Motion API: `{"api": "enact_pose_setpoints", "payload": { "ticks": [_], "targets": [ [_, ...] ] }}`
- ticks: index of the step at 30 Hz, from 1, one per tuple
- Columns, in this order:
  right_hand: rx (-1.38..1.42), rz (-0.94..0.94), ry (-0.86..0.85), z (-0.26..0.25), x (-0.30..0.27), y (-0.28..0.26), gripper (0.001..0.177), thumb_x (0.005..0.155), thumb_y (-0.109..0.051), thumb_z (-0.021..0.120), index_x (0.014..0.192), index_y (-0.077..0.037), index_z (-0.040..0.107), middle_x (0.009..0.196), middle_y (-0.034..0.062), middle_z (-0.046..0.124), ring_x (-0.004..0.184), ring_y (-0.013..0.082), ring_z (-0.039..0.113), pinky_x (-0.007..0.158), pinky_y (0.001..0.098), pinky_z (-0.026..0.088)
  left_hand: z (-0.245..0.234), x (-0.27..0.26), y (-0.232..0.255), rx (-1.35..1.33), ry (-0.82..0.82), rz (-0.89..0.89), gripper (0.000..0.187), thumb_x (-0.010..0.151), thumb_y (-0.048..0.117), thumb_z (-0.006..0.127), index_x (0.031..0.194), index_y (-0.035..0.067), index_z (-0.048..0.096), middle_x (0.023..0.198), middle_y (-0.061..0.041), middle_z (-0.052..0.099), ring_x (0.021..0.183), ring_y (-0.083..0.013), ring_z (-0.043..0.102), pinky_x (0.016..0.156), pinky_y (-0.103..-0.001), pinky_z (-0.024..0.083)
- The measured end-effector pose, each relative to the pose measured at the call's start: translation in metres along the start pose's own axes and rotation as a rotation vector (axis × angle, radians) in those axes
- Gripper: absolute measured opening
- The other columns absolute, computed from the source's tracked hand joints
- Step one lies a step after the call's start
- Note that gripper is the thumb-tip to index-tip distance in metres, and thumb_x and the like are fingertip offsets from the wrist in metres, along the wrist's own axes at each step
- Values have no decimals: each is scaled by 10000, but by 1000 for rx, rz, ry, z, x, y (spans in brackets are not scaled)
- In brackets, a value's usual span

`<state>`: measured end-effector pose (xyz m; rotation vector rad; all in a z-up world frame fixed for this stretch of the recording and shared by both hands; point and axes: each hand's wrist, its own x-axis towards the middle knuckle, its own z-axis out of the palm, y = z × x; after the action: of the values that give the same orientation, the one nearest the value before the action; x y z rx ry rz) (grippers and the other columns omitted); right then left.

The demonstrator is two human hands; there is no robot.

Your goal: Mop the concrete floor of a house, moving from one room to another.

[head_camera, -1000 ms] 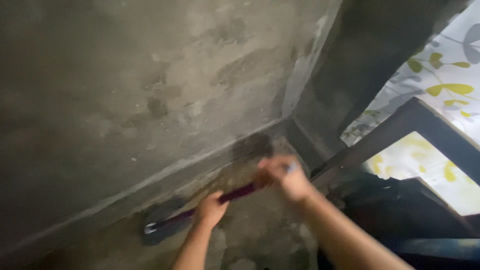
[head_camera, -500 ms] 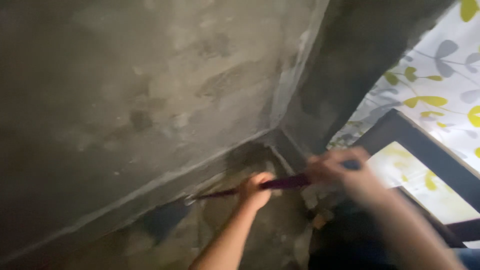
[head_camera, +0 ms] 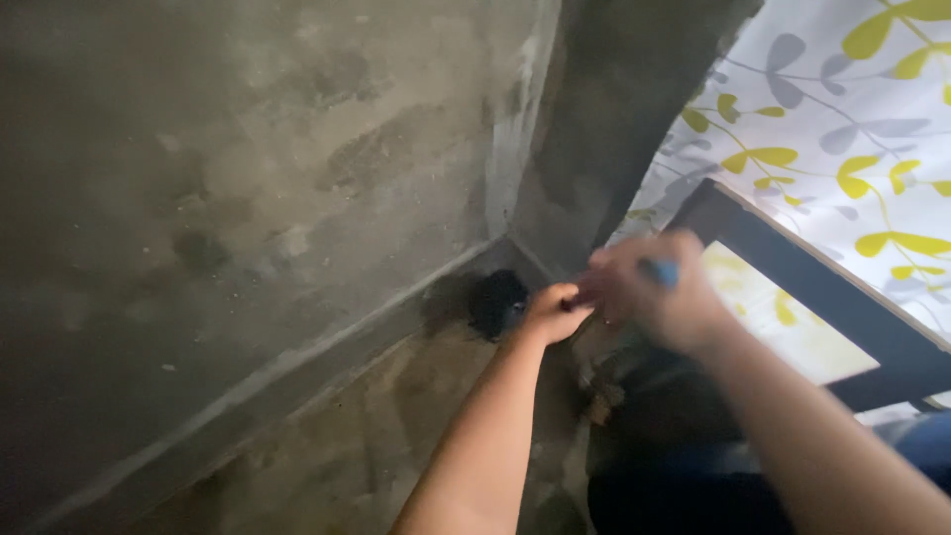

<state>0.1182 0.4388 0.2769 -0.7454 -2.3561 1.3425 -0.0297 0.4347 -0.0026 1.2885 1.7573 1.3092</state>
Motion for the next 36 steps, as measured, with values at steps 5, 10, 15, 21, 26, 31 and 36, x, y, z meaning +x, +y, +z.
{"api": "enact_pose_setpoints", "payload": {
  "ticks": [5,10,15,21,26,31,36],
  "targets": [
    [374,-35,112,-51,11,-13,273,985,-121,637,733,-15,650,691,110,672,622,226,675,770,475,582,-25,-37,66,10,-3,-86,519,844,555,718,985,56,700,888,-156,751,855,-324,736,748,-422,549],
    [701,-73,-42,-28,-5,-52,405,1013,-145,562,622,-120,460,555,46,448,551,246,549,1004,592,549,-65,-111,88,80,18,-190,532,863,597,680,969,75,671,844,-138,725,812,-297,711,704,-430,523],
    [740,-102,-160,55,-28,-100,389,971,-149,556,599,-111,447,550,56,455,548,254,537,984,603,562,-108,-213,60,132,269,-203,527,864,605,682,941,85,723,810,-117,733,795,-286,726,687,-421,530],
    [794,-97,-263,174,-76,-110,333,901,-113,627,587,-55,531,553,118,554,544,289,610,866,598,620,-166,-371,47,223,341,-471,486,861,610,658,1034,166,755,847,-96,756,823,-277,742,711,-423,538],
    [790,-67,-392,309,-152,-88,330,929,-178,707,650,-29,615,633,103,636,620,241,660,771,482,614,-200,-534,5,296,379,-828,491,900,625,599,1045,184,761,873,-104,785,860,-309,780,779,-440,555],
    [708,91,-541,379,-243,-107,279,940,-198,686,716,-32,696,689,51,684,638,143,622,649,330,525,-216,-641,-28,518,501,-869,277,876,424,680,1020,197,743,968,-65,715,977,-344,696,815,-456,527],
    [752,-69,-585,345,-259,-96,423,1014,-160,652,617,-33,581,614,25,585,580,118,537,566,299,446,-175,-625,-87,353,473,-657,170,830,222,627,946,154,732,865,-125,728,878,-341,721,781,-436,537]
  ]
}}
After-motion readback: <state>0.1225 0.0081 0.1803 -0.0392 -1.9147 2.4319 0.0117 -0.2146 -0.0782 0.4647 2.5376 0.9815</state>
